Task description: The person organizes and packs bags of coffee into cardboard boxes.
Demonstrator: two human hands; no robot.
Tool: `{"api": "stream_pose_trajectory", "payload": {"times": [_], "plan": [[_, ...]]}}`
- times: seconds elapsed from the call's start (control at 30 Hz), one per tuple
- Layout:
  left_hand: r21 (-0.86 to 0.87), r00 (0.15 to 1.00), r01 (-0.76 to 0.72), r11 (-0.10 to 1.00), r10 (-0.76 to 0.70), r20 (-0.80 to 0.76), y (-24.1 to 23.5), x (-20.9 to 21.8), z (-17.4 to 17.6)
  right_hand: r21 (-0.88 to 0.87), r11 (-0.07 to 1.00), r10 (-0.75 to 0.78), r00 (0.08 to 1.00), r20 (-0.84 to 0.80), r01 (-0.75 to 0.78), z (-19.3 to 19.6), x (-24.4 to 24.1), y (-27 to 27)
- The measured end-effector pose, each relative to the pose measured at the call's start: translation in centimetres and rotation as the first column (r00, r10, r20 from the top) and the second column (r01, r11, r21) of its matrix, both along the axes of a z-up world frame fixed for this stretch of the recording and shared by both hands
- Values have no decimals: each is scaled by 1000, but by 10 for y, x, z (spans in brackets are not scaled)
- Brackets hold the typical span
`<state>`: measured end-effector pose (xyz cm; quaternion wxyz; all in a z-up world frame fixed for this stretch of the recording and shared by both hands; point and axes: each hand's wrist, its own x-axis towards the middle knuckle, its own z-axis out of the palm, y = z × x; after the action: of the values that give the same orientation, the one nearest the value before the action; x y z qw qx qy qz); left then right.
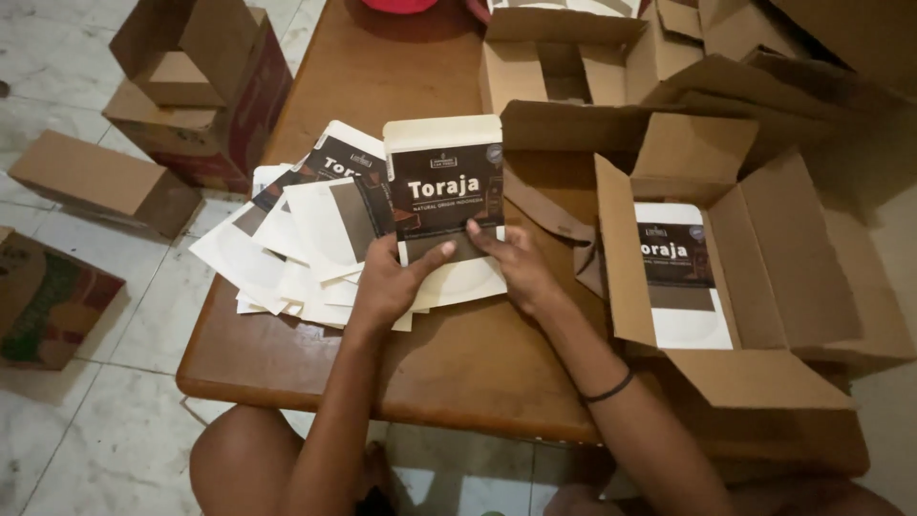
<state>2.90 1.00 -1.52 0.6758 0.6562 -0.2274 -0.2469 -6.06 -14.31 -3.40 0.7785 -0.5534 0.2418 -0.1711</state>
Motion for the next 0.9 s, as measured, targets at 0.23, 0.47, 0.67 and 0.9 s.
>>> {"api": "stream_pose_trajectory", "payload": {"times": [0.23, 0.47, 0.67, 0.9], "plan": [[194, 993, -99, 976, 110, -49, 4, -10, 22, -8, 997, -71, 994, -86, 71, 36, -7, 21], [17, 999, -34, 999, 34, -18, 0, -6, 5, -159, 986, -57, 998, -11, 55, 24, -7, 11], [63, 996, -86, 994, 84, 32, -3, -7, -4, -102, 993, -54, 999, 1, 53, 28, -10, 16], [1, 990, -141, 990, 141, -5, -2, -4, -3, -130, 989, 63, 997, -51, -69, 37, -14, 15]]}}
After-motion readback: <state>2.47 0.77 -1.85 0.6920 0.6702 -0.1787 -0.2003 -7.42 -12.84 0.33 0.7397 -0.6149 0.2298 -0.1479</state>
